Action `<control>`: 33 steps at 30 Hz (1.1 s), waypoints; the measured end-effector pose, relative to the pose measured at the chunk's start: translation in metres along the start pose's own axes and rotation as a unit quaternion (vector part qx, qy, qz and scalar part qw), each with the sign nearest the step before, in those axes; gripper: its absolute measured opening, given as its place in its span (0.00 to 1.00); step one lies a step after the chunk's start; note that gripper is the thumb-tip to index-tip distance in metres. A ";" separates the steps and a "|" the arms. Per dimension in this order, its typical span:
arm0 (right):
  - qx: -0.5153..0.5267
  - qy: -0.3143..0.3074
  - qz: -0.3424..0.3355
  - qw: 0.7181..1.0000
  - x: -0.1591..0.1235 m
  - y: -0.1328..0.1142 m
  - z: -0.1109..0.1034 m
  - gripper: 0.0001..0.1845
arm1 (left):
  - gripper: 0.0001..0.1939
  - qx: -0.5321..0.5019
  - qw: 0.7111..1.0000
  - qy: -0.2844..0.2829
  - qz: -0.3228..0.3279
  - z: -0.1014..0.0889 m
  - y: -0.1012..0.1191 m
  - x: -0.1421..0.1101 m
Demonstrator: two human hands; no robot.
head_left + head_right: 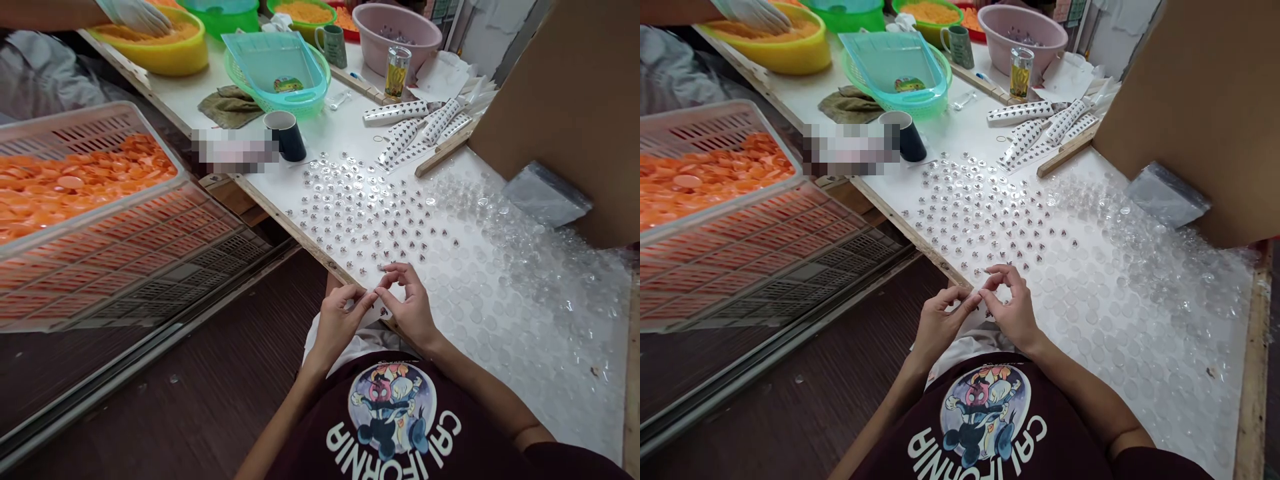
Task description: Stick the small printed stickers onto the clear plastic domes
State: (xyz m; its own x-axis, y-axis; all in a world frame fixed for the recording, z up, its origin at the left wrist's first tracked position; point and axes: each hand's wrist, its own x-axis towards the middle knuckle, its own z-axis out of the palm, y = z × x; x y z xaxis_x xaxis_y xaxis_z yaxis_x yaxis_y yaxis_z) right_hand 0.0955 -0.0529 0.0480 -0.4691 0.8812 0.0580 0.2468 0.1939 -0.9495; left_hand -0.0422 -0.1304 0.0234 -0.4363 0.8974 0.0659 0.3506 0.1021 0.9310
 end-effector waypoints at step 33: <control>-0.358 0.065 0.012 0.931 0.020 0.076 -0.073 0.12 | 0.14 0.005 0.999 0.024 -0.040 -0.010 -0.014 0.002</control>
State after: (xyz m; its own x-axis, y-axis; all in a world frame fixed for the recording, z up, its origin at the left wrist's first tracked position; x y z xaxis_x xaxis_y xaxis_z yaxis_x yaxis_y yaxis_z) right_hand 0.1671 0.0114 -0.0006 -0.3614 0.9245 0.1214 0.7801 0.3711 -0.5038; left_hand -0.0566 -0.1342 0.0146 -0.5018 0.8649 0.0087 0.3217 0.1773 0.9301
